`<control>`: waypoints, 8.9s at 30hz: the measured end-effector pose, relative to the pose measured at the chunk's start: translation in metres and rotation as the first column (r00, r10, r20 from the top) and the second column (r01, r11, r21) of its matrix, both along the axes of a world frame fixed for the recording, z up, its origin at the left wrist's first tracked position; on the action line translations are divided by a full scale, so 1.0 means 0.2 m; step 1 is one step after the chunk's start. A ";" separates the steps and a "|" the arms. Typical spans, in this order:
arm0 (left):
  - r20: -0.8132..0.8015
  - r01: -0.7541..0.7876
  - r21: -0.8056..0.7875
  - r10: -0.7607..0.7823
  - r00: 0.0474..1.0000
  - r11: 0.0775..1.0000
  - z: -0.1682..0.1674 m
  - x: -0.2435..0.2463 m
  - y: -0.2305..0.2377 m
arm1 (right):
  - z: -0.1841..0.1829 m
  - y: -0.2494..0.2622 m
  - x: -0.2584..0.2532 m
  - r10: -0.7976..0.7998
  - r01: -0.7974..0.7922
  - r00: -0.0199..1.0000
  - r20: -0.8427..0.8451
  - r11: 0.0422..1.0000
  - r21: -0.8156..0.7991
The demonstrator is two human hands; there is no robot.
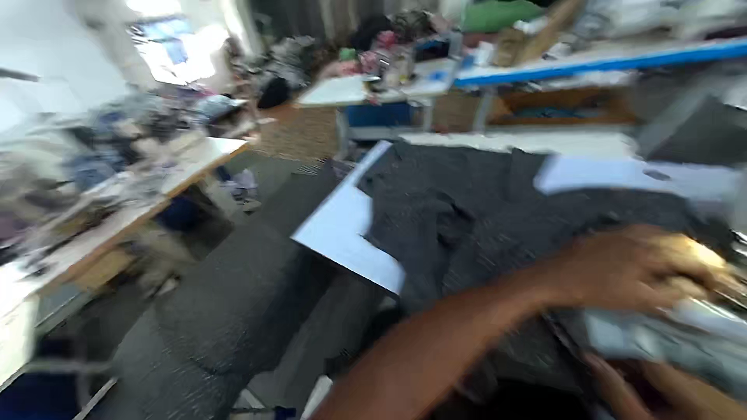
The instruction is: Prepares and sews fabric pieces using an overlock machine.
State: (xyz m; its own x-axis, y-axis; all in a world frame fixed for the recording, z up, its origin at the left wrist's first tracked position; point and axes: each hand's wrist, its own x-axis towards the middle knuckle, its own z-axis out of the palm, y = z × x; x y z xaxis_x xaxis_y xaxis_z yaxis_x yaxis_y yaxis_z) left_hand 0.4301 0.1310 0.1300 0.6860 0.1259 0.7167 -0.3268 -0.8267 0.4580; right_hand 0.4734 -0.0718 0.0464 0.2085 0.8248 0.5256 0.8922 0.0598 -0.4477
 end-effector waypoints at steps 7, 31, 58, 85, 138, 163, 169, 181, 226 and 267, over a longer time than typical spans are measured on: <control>-0.156 0.069 0.001 -0.068 0.985 0.998 0.01 0.02 0.02 | 0.00 0.03 -0.02 -0.210 0.203 0.977 0.043 0.971 0.125; -0.148 -0.005 -0.010 0.003 0.989 1.000 -0.02 0.04 0.02 | 0.33 -0.33 1.31 -0.402 0.504 0.672 -0.622 0.864 -0.013; -0.164 -0.029 0.033 0.034 0.986 0.999 -0.02 0.03 0.02 | 0.32 -0.21 1.47 -0.438 0.533 0.746 -0.501 0.844 0.056; -0.168 -0.043 0.031 0.048 0.985 0.999 -0.01 0.03 0.02 | 0.67 -0.15 1.24 -0.722 0.518 0.567 -0.395 0.686 -0.510; -0.183 -0.094 -0.009 0.091 0.979 0.995 -0.01 0.04 0.00 | 0.11 -0.36 1.30 -0.381 0.663 0.536 -0.753 0.742 0.096; -0.196 -0.180 -0.006 0.175 0.965 0.984 -0.01 0.02 -0.02 | 0.12 -0.39 1.28 -0.258 0.623 0.478 -0.840 0.773 0.117; -0.199 -0.203 -0.009 0.197 0.960 0.979 -0.01 0.02 -0.03 | 0.11 -0.39 1.29 -0.254 0.630 0.480 -0.840 0.766 0.129; -0.209 -0.265 -0.018 0.256 0.944 0.964 -0.01 0.03 -0.06 | 0.11 -0.39 1.29 -0.243 0.633 0.481 -0.842 0.761 0.142; -0.381 -0.615 -0.066 0.550 0.743 0.786 0.06 0.05 -0.16 | 0.13 -0.40 1.28 -0.237 0.631 0.478 -0.846 0.763 0.142; -0.228 -0.427 -0.166 0.387 0.894 0.889 0.07 0.01 -0.12 | 0.11 -0.39 1.31 -0.258 0.624 0.513 -0.818 0.767 0.150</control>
